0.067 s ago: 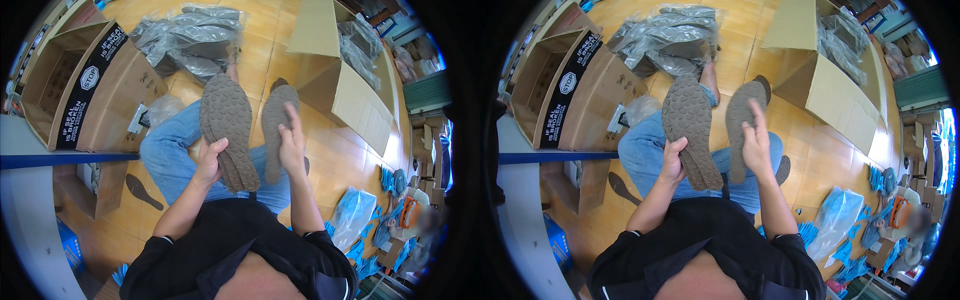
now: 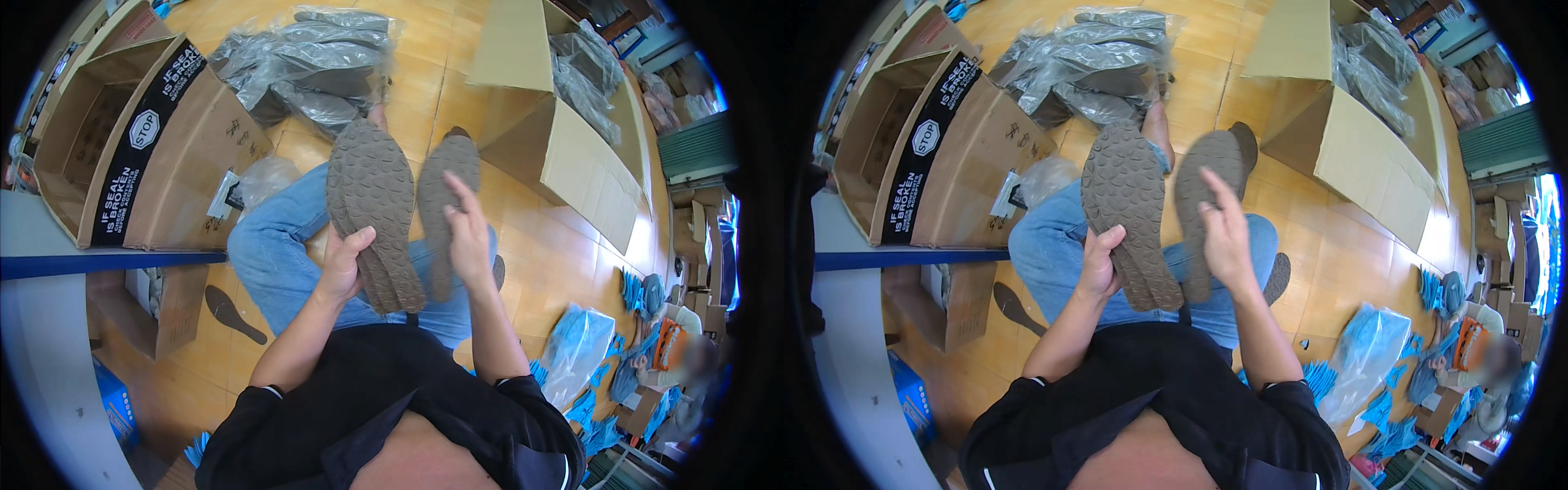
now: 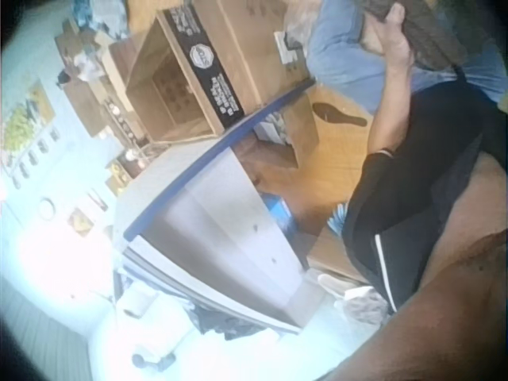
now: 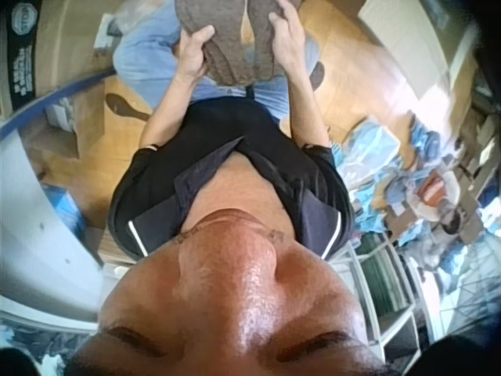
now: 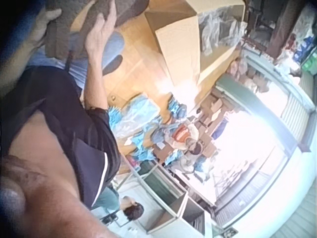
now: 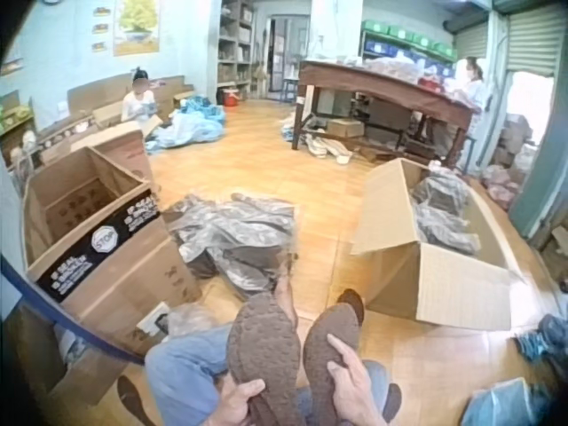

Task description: The person sits on the floor and repeatedly picks up brown shoe soles, aligns them, places them into clear plastic bags, and puts the bags into a cardboard box. The person also handles a small white marker briefly.

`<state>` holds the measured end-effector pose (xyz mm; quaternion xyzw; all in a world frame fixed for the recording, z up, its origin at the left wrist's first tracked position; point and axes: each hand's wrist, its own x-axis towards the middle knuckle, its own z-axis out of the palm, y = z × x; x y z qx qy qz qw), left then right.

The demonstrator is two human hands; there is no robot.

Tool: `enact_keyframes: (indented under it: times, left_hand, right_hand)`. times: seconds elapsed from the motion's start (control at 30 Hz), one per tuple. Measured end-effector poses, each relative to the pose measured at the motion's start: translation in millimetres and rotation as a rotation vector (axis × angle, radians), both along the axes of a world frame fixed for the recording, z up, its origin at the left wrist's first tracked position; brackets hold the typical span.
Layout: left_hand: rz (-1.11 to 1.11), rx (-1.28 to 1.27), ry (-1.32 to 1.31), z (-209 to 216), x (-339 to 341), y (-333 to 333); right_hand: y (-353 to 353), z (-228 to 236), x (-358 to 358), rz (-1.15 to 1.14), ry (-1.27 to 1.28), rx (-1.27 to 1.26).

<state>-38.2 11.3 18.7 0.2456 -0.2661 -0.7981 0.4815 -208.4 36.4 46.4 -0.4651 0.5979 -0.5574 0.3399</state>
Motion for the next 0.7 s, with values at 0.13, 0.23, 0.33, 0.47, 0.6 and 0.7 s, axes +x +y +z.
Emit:
enact_keyframes:
  times: [0.13, 0.23, 0.33, 0.47, 0.6, 0.7]
  left_hand:
    - [0.047, -0.042, -0.007, 4.4, -7.6, -0.6]
    - [0.006, 0.042, -0.075, 3.8, -1.3, -5.6]
    - [-0.001, 0.023, -0.073, 2.0, 6.3, -7.5]
    - [-0.105, 0.13, 0.222, 6.6, 1.0, -10.9]
    - [0.108, -0.033, 0.039, 15.2, -16.8, -9.5]
    - [0.002, -0.11, -0.072, 17.7, -10.9, -7.5]
  right_hand:
    - [9.7, 7.3, 6.2, 0.067, 0.119, 0.147]
    - [4.5, 12.1, -6.3, 0.049, -0.238, 0.106]
    - [-4.8, 14.9, -15.9, -0.162, -0.147, -0.109]
    - [-7.5, 20.9, -17.4, -0.094, 0.115, 0.003]
    - [0.3, 18.0, 0.9, 0.109, -0.073, 0.209]
    - [-1.1, 14.3, -3.1, -0.043, -0.172, 0.106]
